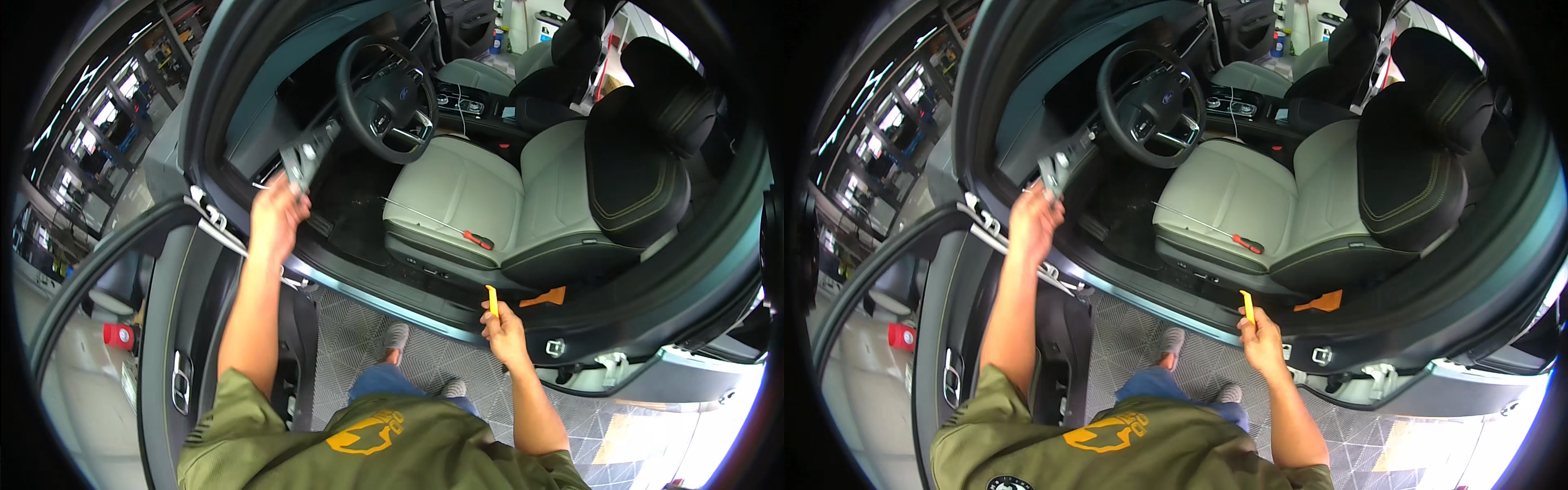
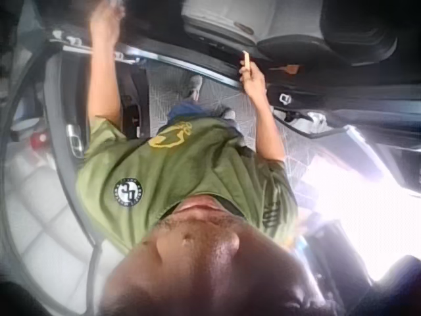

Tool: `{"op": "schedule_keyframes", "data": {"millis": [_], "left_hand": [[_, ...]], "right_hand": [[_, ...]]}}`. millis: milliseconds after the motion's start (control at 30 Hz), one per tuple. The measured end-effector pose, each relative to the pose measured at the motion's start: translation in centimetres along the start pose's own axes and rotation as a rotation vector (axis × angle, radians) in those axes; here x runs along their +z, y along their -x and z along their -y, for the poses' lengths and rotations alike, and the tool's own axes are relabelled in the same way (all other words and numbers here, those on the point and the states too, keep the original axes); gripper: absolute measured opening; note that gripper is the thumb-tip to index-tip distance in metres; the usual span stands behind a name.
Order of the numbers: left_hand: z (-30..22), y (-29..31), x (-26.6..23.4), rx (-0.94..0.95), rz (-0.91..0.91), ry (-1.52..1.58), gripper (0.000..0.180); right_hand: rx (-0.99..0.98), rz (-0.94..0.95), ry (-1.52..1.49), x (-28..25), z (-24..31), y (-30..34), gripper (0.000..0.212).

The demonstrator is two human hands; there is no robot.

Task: The person installs a new rubber weather stripping along the top edge of a car door frame. They use a yellow plastic pry tool to remove the old stripping and then press the new piece into place along the door's perimeter.

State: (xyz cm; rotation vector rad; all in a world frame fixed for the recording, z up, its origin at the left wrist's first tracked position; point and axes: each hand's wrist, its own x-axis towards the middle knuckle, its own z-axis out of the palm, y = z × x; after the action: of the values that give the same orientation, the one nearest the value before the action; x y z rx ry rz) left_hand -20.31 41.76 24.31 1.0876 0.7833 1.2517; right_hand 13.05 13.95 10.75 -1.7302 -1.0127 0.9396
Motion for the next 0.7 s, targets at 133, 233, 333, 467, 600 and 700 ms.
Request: {"op": "schedule_keyframes", "data": {"millis": [133,233,333,467,600,700], "left_hand": [[-3.1,-17.8,-2.7,0.267,-0.270,-0.272,0.053],[-3.0,-27.9,-5.2,0.359,-0.469,-0.321,0.049],[-3.7,-36.0,-13.7,0.306,-0.622,-0.487,0.052],[-2.9,-39.8,-14.8,0.165,-0.669,-0.870,0.053],[-3.7,-41.3,-15.9,0.099,-0.658,-1.132,0.054],[-4.1,-41.1,-16.5,0.060,-0.653,-1.310,0.055]], "right_hand": [[0.110,-0.122,-0.059,4.0,-2.8,-3.0,0.023],[0.096,-0.166,0.011,8.3,-5.4,-2.5,0.020],[0.060,-0.038,0.162,12.0,-6.3,-1.9,0.020],[0.312,-0.102,0.039,11.8,-2.7,-2.5,0.022],[0.263,-0.227,0.030,10.9,-3.5,-4.6,0.022],[0.214,-0.273,0.050,10.9,-3.8,-5.9,0.022]]}}
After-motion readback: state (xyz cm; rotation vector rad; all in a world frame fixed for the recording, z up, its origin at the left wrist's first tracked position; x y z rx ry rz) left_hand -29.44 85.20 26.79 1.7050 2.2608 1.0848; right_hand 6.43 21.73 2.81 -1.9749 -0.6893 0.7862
